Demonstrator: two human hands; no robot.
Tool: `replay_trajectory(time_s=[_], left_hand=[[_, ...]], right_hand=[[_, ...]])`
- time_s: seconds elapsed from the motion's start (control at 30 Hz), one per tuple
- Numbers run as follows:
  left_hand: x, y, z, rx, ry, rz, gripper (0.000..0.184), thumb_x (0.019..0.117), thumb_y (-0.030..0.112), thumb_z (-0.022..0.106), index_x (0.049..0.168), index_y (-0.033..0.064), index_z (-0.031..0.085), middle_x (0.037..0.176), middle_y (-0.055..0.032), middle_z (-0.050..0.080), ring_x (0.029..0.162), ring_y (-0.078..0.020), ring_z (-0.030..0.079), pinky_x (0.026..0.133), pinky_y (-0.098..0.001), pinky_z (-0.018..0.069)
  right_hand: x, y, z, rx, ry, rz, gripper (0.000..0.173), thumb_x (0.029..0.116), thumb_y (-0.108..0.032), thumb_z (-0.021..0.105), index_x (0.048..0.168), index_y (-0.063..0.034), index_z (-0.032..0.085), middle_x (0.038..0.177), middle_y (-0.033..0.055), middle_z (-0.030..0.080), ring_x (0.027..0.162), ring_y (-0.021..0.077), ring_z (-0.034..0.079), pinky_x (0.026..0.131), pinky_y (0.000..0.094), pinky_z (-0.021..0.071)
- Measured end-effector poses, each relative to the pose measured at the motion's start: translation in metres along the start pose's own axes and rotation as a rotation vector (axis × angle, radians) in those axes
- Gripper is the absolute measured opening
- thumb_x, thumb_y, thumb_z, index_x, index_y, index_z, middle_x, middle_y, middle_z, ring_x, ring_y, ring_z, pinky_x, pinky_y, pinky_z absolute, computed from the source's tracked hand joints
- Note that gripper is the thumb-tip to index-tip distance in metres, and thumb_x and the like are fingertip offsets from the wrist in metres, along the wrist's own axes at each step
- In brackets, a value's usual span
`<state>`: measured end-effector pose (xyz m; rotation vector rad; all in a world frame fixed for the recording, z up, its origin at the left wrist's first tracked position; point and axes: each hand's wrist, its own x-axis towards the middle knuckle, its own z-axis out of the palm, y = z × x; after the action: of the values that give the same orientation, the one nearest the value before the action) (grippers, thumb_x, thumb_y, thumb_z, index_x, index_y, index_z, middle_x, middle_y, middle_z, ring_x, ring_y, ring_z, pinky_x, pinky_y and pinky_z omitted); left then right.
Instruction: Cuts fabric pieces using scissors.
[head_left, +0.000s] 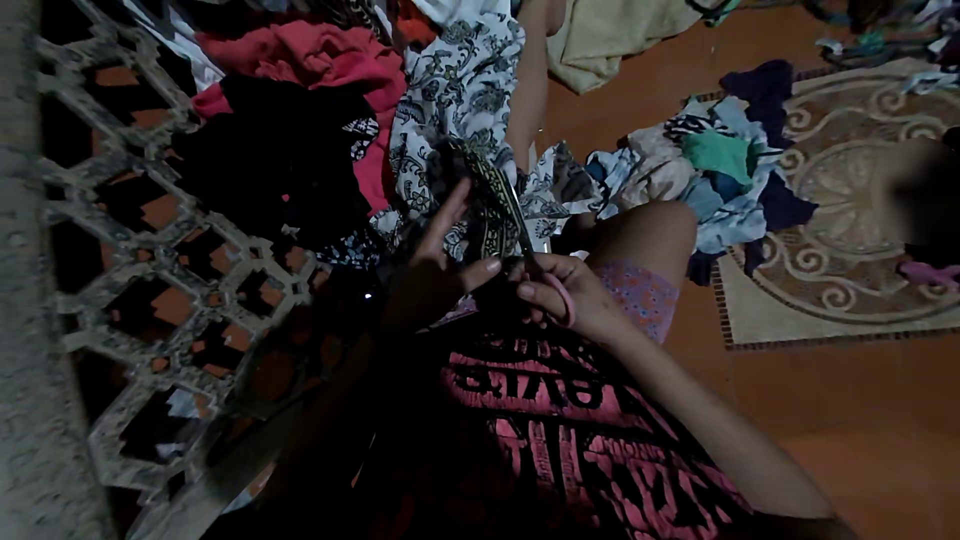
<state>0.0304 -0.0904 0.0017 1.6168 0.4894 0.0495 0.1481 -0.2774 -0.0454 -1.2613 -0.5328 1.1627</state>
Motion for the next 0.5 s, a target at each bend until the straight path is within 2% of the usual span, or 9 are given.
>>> replay_trajectory(time_s=[0.03,0.07,0.1,0.17,0.2,0.27,0.33,0.4,0.5], left_hand=[[-0.005,0.005,-0.01,0.122,-0.025,-0.11,0.089,0.0887,0.023,0.074,0.163,0.0222,0.026,0.158,-0.0093,0.041,0.118,-0.01,0.063,0.088,-0.0298,0.0582],[-0.011,0.011,-0.023,0.293,-0.051,-0.206,0.083,0.0907,0.025,0.075,0.161,0.0216,0.03,0.147,-0.014,0.052,0.099,-0.0127,0.068,0.08,-0.0341,0.0593],[-0.016,0.017,-0.037,0.481,-0.077,-0.287,0.076,0.0928,0.029,0.075,0.159,0.0212,0.037,0.133,-0.0162,0.062,0.092,-0.0202,0.069,0.079,-0.0434,0.0583],[-0.022,0.029,-0.057,0.768,-0.06,-0.377,0.057,0.0976,0.035,0.069,0.149,0.0173,0.051,0.107,-0.015,0.073,0.093,-0.0316,0.07,0.086,-0.059,0.0541],[-0.024,0.037,-0.062,0.825,0.005,-0.359,0.047,0.0995,0.034,0.066,0.141,0.0146,0.059,0.095,-0.0135,0.073,0.087,-0.0314,0.07,0.082,-0.0591,0.0543],[-0.02,0.045,-0.06,0.743,0.217,-0.165,0.024,0.1007,0.027,0.064,0.117,0.0099,0.07,0.075,-0.0036,0.065,0.063,-0.015,0.058,0.062,-0.0394,0.0503],[-0.005,0.041,-0.053,0.481,0.227,-0.009,0.024,0.1019,0.019,0.059,0.118,0.004,0.068,0.098,-0.0045,0.071,0.081,-0.0067,0.066,0.076,-0.0294,0.0565],[0.017,0.028,-0.041,0.219,0.145,-0.007,0.034,0.1047,0.022,0.053,0.131,0.0005,0.055,0.125,-0.0125,0.068,0.105,-0.0145,0.068,0.091,-0.0339,0.0557],[0.051,0.019,-0.02,-0.096,0.17,-0.087,0.049,0.1042,0.023,0.057,0.143,-0.0024,0.04,0.125,-0.0144,0.065,0.109,-0.0168,0.066,0.097,-0.0389,0.055]], right_hand=[[-0.001,0.003,-0.003,-0.02,0.0,-0.001,0.013,0.0941,-0.025,0.069,0.098,-0.0125,0.069,0.068,-0.0118,0.064,0.056,-0.0011,0.06,0.052,0.0161,0.0515],[-0.002,0.006,-0.005,-0.029,-0.006,-0.011,0.014,0.0937,-0.024,0.069,0.099,-0.0114,0.069,0.069,-0.0117,0.064,0.057,-0.0012,0.059,0.053,0.0162,0.0512],[-0.004,0.01,-0.007,-0.033,-0.019,-0.023,0.016,0.0938,-0.026,0.07,0.1,-0.0108,0.069,0.07,-0.0117,0.064,0.058,-0.0013,0.059,0.054,0.0162,0.0509],[-0.006,0.015,-0.009,-0.032,-0.038,-0.054,0.02,0.093,-0.03,0.072,0.1,-0.0115,0.07,0.073,-0.0126,0.065,0.059,-0.0023,0.059,0.055,0.0157,0.051],[-0.006,0.017,-0.009,-0.025,-0.046,-0.07,0.021,0.0927,-0.032,0.073,0.101,-0.0126,0.07,0.074,-0.0132,0.065,0.06,-0.0027,0.059,0.055,0.0157,0.0513],[-0.004,0.019,-0.008,-0.003,-0.068,-0.096,0.023,0.0927,-0.035,0.073,0.102,-0.0144,0.07,0.076,-0.0137,0.066,0.061,-0.0025,0.06,0.056,0.0164,0.0522],[-0.002,0.019,-0.006,0.017,-0.081,-0.114,0.023,0.0925,-0.036,0.074,0.102,-0.015,0.07,0.077,-0.0136,0.067,0.062,-0.0023,0.06,0.057,0.0167,0.0526],[0.0,0.017,-0.005,0.019,-0.078,-0.12,0.023,0.0922,-0.035,0.074,0.102,-0.0147,0.071,0.076,-0.0134,0.066,0.061,-0.0025,0.059,0.056,0.0161,0.0515],[0.0,0.015,-0.005,-0.033,-0.06,-0.126,0.02,0.0922,-0.031,0.074,0.101,-0.0135,0.07,0.076,-0.0136,0.066,0.061,-0.003,0.059,0.056,0.0156,0.0514]])
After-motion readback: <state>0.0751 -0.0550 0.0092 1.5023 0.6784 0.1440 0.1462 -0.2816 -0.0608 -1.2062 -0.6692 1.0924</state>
